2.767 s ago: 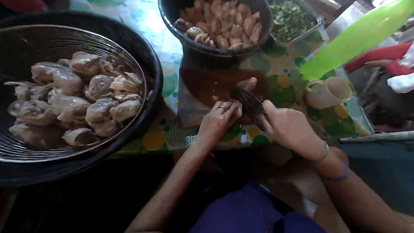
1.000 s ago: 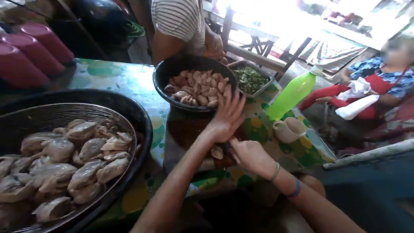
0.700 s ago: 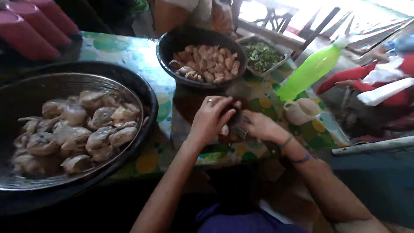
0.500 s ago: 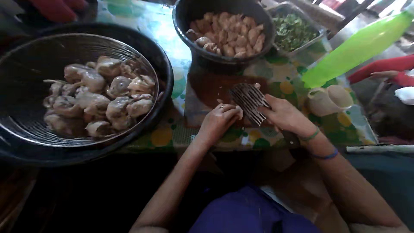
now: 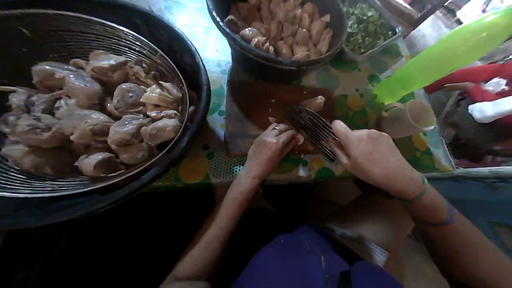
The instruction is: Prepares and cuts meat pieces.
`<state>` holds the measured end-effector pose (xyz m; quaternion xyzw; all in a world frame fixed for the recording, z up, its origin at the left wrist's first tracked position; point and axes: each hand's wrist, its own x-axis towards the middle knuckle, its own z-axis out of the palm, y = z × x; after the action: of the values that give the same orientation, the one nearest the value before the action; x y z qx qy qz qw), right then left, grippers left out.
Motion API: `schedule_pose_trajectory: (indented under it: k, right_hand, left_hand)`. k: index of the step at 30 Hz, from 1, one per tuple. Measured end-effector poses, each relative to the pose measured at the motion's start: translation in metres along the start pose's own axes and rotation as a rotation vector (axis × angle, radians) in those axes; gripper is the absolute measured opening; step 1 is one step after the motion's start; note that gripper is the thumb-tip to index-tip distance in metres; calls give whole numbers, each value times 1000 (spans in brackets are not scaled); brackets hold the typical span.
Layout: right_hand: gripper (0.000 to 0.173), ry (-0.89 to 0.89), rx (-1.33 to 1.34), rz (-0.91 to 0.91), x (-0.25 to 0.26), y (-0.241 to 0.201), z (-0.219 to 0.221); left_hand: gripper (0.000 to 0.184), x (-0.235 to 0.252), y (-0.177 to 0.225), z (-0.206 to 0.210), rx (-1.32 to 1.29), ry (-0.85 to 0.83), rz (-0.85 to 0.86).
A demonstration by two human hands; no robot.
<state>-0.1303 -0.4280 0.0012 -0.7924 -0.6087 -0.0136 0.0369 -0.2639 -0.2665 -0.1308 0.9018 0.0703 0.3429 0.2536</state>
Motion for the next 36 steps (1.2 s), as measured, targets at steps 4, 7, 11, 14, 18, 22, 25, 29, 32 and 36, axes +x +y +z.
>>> schedule_pose_trajectory:
  k: [4,7,11,14,18,22,25,29,32,36]
  right_hand:
    - [23,-220,72,110,25,2,-3]
    - [24,-169,70,160,31,-7,15]
    - [23,-62,107,139,19,-8,29]
    - [29,-274,252,278,23,7,18]
    - [24,-121,177,230,6,11,9]
    - [20,90,51,49,-10,0,-4]
    - [18,79,41,13,-12,-9,-3]
    - [16,44,-12,24,-11,-14,3]
    - [17,-54,-4,35,-2,-13,2]
    - [26,-173,106,143,16,-9,11]
  left_hand:
    - [15,2,-1,-2,-48,-30,-17]
    - [15,2,-2,-2,-45,-33,-17]
    - [16,0,2,-2,-13,-26,-51]
    - [18,1,4,-4,-38,-14,-114]
    - [13,1,3,-4,-61,54,-151]
    - [9,0,3,-3,-59,75,-140]
    - [8,0,4,-3,-39,84,-122]
    - [8,-3,2,-1,-21,63,-117]
    - [9,-1,2,-1,-39,45,-127]
    - [9,-1,1,-4,-66,53,-140]
